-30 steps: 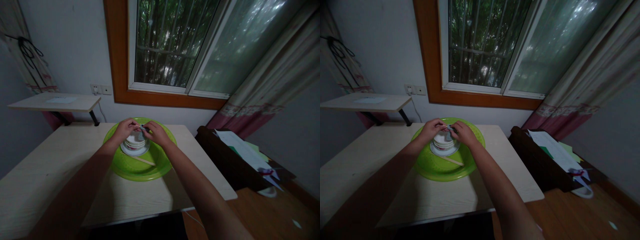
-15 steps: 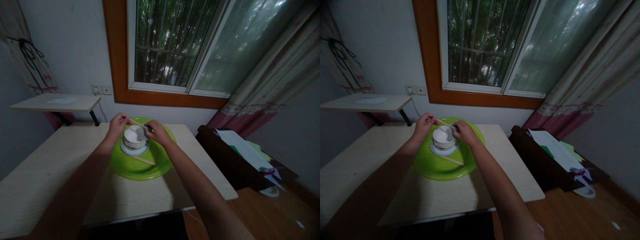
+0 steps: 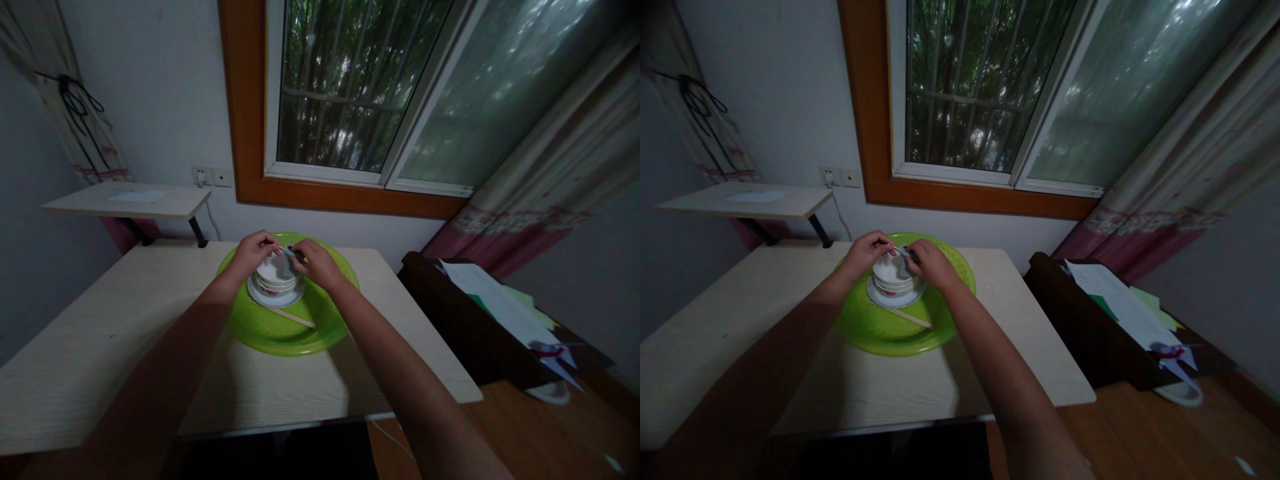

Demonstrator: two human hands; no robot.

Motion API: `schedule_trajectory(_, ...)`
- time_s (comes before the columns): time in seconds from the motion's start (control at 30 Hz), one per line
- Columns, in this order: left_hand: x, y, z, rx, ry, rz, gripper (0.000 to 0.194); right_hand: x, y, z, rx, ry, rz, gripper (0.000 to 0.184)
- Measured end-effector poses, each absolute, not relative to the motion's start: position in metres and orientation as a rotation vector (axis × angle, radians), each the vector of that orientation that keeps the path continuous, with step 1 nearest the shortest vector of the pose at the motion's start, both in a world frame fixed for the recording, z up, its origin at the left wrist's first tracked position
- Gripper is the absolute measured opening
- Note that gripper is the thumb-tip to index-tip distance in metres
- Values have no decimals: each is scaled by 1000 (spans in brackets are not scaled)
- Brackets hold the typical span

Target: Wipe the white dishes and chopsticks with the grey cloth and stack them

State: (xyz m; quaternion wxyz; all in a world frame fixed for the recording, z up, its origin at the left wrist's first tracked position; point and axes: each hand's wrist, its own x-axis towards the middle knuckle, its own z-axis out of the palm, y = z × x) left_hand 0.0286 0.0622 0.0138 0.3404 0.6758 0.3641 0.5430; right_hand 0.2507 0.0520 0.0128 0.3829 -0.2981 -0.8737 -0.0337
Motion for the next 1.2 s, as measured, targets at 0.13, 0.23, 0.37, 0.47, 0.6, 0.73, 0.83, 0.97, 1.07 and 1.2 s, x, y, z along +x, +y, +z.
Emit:
schedule_trajectory(0.13,21,67,14,1648,974,1588,13,253,54,12,-848,-2193,-72,15)
schedule_trajectory(0.23,15,71,14,1570,1007,1743,11,256,55,12,-888,-2177,-61,17)
schedule_trajectory(0.37,14,70,16,1551,993,1766,12,259,56,12,-901,-2193,-75,15)
schedule_trajectory(0.47,17,69,16,1554,972,1711,15,259,55,13,-888,-2195,-71,15)
schedule_trajectory(0.6,25,66,14,1571,925,1560,18,256,53,13,-845,-2198,-75,14)
schedule_trajectory(0.73,32,63,12,1600,879,1367,20,254,54,11,-818,-2192,-94,13)
schedule_trajectory(0.83,34,60,12,1661,868,1325,20,254,55,11,-777,-2209,-90,14)
schedule_trajectory(0.97,33,58,15,1683,866,1385,21,255,50,17,-717,-2230,-66,17)
schedule_trajectory(1.07,33,57,17,1633,855,1405,22,256,44,21,-713,-2230,-72,20)
schedule_trajectory(1.2,34,56,17,1637,854,1379,23,256,42,23,-753,-2239,-105,21)
